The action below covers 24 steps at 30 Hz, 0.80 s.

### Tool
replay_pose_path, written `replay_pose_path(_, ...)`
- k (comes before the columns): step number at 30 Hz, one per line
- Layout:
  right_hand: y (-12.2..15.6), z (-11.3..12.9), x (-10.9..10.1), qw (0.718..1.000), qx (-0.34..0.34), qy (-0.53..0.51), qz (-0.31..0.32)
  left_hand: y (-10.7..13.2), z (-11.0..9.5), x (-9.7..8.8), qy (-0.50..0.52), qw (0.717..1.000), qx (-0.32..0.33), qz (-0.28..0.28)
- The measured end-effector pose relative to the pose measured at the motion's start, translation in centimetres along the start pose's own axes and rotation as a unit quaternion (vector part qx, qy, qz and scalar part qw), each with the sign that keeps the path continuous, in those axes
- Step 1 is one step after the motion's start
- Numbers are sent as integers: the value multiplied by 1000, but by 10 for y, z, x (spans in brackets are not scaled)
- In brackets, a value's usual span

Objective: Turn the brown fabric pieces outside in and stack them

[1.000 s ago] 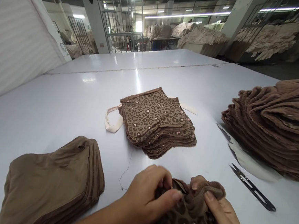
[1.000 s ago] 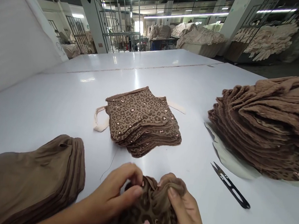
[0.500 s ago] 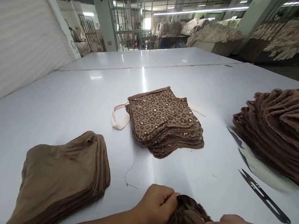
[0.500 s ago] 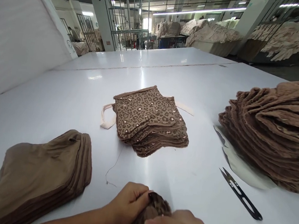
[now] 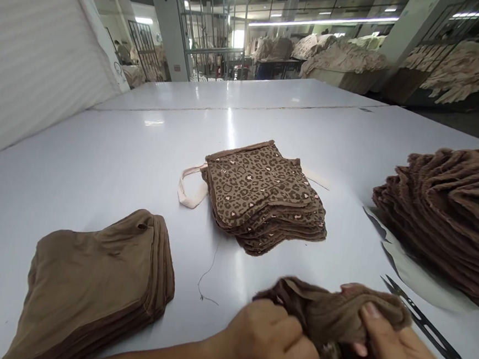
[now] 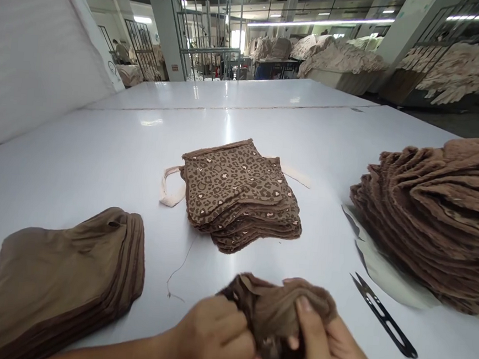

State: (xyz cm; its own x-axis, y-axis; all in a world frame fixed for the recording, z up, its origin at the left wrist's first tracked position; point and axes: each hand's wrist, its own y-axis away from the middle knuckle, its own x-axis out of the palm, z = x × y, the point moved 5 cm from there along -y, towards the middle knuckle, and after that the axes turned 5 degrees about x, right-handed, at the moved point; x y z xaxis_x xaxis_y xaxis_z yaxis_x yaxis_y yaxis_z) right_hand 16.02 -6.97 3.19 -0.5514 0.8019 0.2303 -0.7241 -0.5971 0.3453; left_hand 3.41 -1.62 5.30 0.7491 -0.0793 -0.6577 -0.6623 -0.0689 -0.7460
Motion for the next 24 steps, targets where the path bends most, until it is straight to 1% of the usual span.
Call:
replay_pose_path(2, -5, 2, -2, 999, 28, 7, -31, 12, -11, 9, 59, 997, 39, -7)
replay_pose_path(3, -9, 4, 0, 999, 39, 4, -33, 18, -14, 13, 90, 995, 37, 0)
replay_pose_path(5, -15, 5, 5, 998, 60, -14, -16, 26, -16, 16, 151, 988, 6, 32)
replay_pose_path(6, -17, 5, 7, 997, 67, -20, -10, 28, -14, 14, 188, 980, -13, 56)
replay_pose_path(7, -20, 4, 8, 997, 75, -19, -7, 27, -11, 12, 239, 966, -35, 89)
replay_pose_path(8, -21, 3, 8, 997, 81, -13, 0, 24, -6, 7, 295, 945, -63, 128)
replay_pose_path(9, -22, 1, 8, 997, 79, -1, 20, 20, 1, 2, 360, 914, -97, 162)
replay_pose_path(10, -23, 1, 8, 996, 68, 13, 50, 14, 9, -4, 425, 873, -141, 191)
replay_pose_path(11, -22, 2, 9, 995, 42, 29, 87, 7, 22, -11, 445, 850, -214, 185)
replay_pose_path(12, -21, 4, 11, 990, 1, 47, 130, 3, 42, -19, 410, 843, -322, 133)
replay_pose_path(13, -19, 7, 13, 981, -46, 71, 173, -2, 56, -24, 380, 835, -386, 99)
replay_pose_path(14, -16, 10, 16, 967, -94, 98, 217, -6, 64, -23, 386, 820, -410, 103)
replay_pose_path(15, -13, 12, 19, 950, -135, 127, 252, -8, 67, -16, 421, 791, -426, 127)
replay_pose_path(16, -10, 14, 21, 933, -168, 154, 279, -8, 66, -5, 481, 745, -430, 166)
replay_pose_path(17, -8, 16, 23, 920, -196, 175, 292, -6, 61, 7, 543, 691, -432, 201)
replay_pose_path(18, -7, 18, 23, 912, -223, 197, 284, -2, 57, 18, 586, 645, -440, 217)
replay_pose_path(19, -7, 21, 22, 907, -247, 224, 259, 3, 55, 26, 598, 623, -459, 210)
replay_pose_path(20, -7, 25, 20, 901, -272, 254, 223, 8, 56, 31, 575, 632, -486, 184)
replay_pose_path(21, -7, 28, 19, 888, -297, 291, 197, 13, 59, 32, 521, 667, -512, 147)
replay_pose_path(22, -6, 30, 20, 869, -317, 331, 185, 16, 62, 29, 449, 711, -529, 111)
replay_pose_path(23, -4, 30, 22, 848, -330, 370, 189, 17, 63, 23, 380, 749, -536, 83)
replay_pose_path(24, -2, 29, 25, 827, -336, 403, 200, 17, 64, 16, 328, 776, -535, 63)
